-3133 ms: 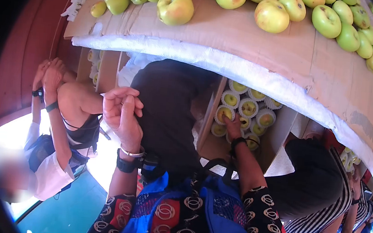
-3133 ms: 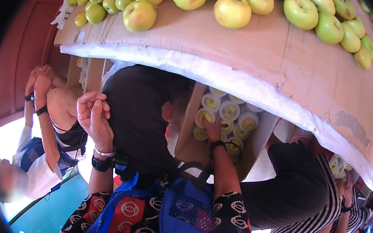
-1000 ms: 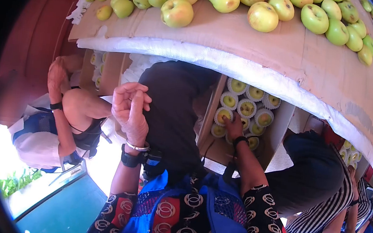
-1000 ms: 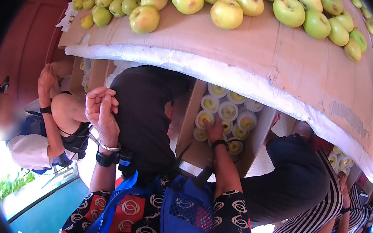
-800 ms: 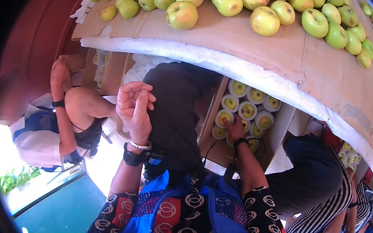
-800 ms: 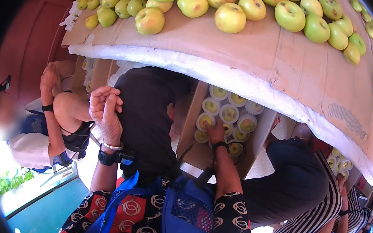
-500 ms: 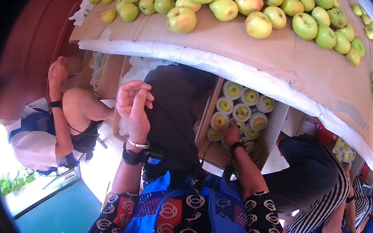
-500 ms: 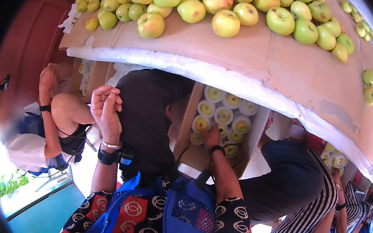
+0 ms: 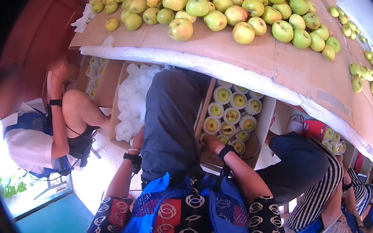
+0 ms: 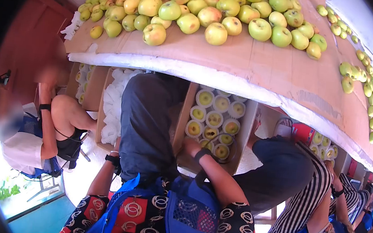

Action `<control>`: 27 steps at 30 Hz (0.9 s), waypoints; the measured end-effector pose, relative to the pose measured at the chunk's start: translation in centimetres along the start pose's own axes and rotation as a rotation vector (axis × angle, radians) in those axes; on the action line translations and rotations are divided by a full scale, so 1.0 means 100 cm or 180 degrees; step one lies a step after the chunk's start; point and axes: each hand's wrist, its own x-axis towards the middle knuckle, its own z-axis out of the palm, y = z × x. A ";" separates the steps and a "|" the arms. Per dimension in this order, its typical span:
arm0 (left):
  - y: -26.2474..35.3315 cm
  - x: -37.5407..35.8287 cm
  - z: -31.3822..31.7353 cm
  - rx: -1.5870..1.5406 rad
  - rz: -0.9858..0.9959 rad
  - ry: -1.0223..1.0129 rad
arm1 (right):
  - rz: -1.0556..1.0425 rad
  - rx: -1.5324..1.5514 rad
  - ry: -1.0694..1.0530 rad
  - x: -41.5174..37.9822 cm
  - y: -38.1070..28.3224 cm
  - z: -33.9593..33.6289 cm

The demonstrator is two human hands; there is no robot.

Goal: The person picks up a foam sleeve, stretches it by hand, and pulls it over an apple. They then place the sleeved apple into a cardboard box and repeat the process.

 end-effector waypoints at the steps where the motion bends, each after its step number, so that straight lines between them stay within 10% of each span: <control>1: -0.002 0.000 0.007 -0.0448 -0.0298 -0.0047 | 0.0104 0.0185 -0.0131 -0.008 -0.023 -0.017; 9: 0.111 0.003 -0.043 0.0281 -0.0341 0.1116 | 0.0277 0.0061 -0.0002 -0.070 -0.083 -0.090; 16: 0.185 -0.015 -0.129 -0.2700 0.0197 0.2360 | -0.0266 0.0858 0.1229 -0.112 -0.094 -0.161; 27: 0.351 -0.050 -0.071 -0.4533 0.0754 0.0057 | -0.1544 0.3414 0.2393 -0.114 -0.136 -0.174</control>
